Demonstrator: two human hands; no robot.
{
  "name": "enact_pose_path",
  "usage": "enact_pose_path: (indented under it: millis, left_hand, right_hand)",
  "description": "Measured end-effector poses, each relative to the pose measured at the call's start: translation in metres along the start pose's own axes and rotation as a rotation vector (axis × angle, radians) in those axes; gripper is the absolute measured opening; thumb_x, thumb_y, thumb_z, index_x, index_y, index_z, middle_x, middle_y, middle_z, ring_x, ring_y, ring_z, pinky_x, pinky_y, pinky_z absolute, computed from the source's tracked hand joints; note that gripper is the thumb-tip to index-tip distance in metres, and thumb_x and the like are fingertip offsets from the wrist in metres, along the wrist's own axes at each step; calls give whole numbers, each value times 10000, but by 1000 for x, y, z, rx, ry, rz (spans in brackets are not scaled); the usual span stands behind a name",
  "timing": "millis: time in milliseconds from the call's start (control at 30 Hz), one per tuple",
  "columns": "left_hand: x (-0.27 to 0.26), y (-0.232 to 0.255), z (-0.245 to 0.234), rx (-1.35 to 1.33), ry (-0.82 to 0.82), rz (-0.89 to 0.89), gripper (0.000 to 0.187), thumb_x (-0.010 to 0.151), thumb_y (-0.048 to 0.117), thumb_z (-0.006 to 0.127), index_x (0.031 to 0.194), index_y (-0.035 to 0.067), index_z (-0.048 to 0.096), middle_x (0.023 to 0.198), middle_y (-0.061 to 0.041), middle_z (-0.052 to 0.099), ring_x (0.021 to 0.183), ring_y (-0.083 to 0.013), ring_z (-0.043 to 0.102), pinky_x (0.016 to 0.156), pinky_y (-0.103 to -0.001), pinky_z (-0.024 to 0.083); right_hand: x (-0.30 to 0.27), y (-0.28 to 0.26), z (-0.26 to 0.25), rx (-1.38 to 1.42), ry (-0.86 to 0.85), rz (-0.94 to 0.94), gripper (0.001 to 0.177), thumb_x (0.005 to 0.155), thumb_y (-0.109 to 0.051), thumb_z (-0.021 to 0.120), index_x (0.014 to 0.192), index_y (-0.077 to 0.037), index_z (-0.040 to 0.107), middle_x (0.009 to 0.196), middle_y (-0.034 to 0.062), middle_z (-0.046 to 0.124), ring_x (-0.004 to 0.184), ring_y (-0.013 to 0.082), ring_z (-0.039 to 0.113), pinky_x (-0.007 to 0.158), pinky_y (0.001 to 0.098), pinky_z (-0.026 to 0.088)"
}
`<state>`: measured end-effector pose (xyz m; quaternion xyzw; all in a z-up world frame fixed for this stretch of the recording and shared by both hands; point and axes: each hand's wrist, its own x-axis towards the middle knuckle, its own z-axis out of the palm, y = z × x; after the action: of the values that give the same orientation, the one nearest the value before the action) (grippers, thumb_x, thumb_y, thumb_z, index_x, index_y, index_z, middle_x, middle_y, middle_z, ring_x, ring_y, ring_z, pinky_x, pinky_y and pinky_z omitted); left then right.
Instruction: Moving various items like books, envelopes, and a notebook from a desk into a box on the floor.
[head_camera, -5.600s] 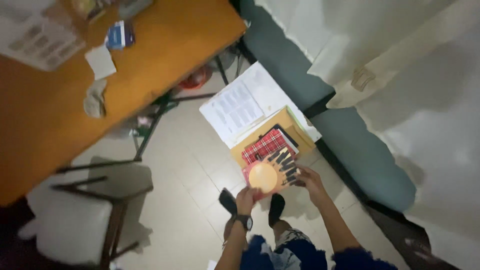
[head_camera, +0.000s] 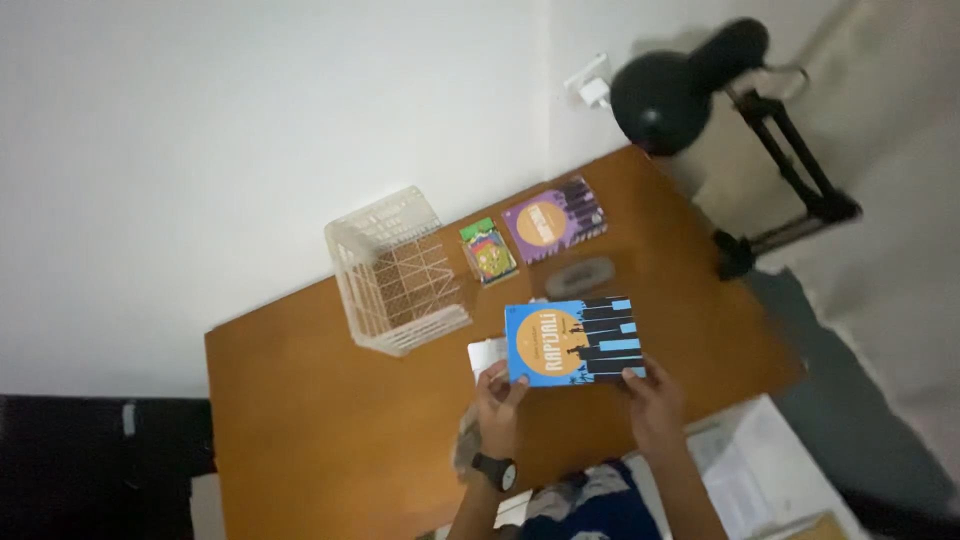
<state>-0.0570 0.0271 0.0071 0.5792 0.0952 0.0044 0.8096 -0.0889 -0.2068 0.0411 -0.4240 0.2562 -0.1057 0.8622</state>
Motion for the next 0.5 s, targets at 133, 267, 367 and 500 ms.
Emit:
enact_pose_path:
  millis: [133,267,367,500]
  left_hand:
    - [-60,28,-39,169,-14,-192,518,892,185,786,1339,28,576,1041,-41,650,988,-116,620,915,-307,522]
    - [-138,86,-49,170,-128,-389,416,868,260,738,1230,61,689,995,24,739,865,-96,645,702,-291,505]
    - [-183,72,-74,182,-208,-378,372,870,268,769,1179,69,708,959,46,715,822,-68,604,662,-253,458]
    - [-236,47,-98,156,-335,-372,339,932,266,819,1175,50,724,779,11,487,666,-90,394,579,-277,336]
  right_hand:
    - [-89,13,-26,-45,137,50,422,917,-12,619,1335,38,586,1202,116,682,1093,252,663,975,421,555]
    - [-176,33,-65,99,35,-43,472,910,5,657,1374,49,584,1249,139,667,1126,280,640,992,434,521]
    - [-240,29,-85,136,53,-42,480,890,-12,655,1363,28,585,1263,129,656,1125,298,649,983,463,550]
    - [-300,22,-119,79,165,15,505,867,0,659,1364,11,566,1298,117,633,1171,271,645,1021,425,537]
